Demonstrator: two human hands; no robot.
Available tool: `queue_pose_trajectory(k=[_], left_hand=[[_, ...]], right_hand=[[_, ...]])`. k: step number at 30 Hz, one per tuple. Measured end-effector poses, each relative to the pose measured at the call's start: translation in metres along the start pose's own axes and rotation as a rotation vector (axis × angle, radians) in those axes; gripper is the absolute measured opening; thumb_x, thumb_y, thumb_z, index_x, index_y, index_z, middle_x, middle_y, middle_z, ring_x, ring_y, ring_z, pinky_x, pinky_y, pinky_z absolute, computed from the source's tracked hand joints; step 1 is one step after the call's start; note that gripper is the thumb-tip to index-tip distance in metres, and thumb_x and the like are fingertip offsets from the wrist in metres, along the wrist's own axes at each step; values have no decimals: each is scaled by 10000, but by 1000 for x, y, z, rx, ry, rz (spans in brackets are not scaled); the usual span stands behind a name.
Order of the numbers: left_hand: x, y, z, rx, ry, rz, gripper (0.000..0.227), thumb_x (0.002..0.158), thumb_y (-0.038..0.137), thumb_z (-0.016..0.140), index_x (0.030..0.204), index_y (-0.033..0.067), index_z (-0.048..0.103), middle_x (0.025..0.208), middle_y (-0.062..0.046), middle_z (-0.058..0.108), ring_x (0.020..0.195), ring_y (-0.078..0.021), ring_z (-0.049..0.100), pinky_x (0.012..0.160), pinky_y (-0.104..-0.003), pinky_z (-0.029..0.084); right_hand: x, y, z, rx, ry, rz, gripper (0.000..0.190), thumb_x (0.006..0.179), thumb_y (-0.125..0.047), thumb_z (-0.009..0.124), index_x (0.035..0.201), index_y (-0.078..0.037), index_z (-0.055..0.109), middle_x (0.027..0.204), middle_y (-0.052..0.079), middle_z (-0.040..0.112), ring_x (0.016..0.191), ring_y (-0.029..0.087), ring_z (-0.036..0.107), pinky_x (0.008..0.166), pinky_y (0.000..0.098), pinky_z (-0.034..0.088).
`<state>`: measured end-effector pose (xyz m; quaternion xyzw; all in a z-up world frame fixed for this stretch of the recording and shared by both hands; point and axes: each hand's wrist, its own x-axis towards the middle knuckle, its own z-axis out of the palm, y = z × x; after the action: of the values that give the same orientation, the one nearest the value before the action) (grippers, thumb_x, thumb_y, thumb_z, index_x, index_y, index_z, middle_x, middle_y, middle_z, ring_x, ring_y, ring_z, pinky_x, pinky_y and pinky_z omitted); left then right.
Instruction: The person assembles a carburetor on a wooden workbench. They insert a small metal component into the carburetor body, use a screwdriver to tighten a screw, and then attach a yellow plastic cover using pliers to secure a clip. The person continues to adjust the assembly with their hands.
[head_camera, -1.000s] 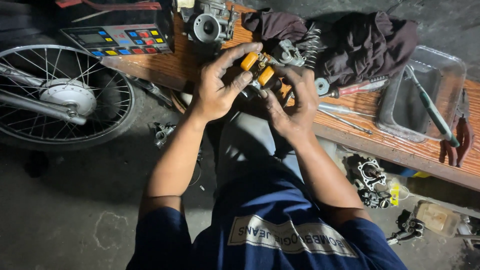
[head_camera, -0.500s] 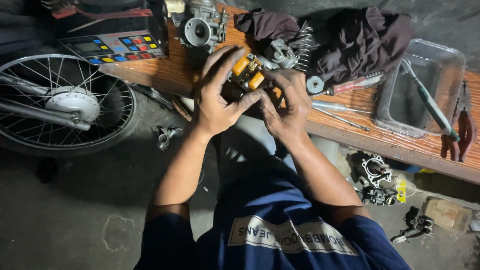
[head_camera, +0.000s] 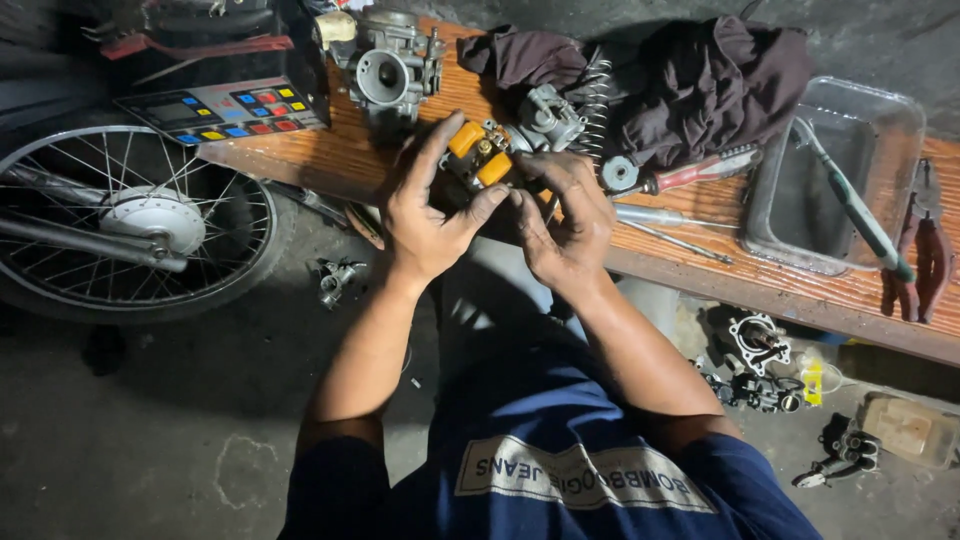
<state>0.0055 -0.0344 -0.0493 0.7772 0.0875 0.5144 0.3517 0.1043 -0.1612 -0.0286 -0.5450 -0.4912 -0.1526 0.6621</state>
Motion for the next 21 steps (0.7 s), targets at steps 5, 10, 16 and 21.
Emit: queue_pose_trajectory(k=[5, 10, 16, 21], left_hand=[[14, 12, -11, 30, -38, 37, 650, 859, 326, 894, 1401, 76, 636, 1230, -175, 693, 1144, -346, 694, 1020, -430, 540], [16, 9, -15, -6, -65, 55, 638, 894, 312, 848, 1433, 72, 606, 1222, -181, 691, 1131, -349, 702, 990, -446, 557], [12, 5, -10, 21, -66, 80, 646, 893, 304, 852, 1435, 54, 605, 1220, -210, 694, 1119, -367, 708, 973, -438, 564], [5, -3, -1, -30, -25, 49, 629, 889, 280, 858, 1422, 46, 620, 1263, -192, 698, 1149, -322, 700, 1012, -400, 556]], right_hand=[[1, 0, -1, 31, 6, 17, 214, 957, -39, 744, 1151, 52, 724, 959, 205, 697, 845, 355, 684, 735, 418, 553], [3, -5, -5, 76, 20, 54, 206, 965, -35, 732, 1147, 61, 716, 966, 205, 691, 833, 310, 672, 717, 397, 549], [-1, -2, -9, 81, 17, 47, 204, 984, -54, 719, 1144, 72, 715, 964, 210, 679, 841, 319, 678, 721, 390, 553], [-8, 2, -11, 83, 31, 60, 210, 968, -43, 728, 1138, 78, 712, 991, 239, 678, 893, 355, 706, 760, 428, 569]])
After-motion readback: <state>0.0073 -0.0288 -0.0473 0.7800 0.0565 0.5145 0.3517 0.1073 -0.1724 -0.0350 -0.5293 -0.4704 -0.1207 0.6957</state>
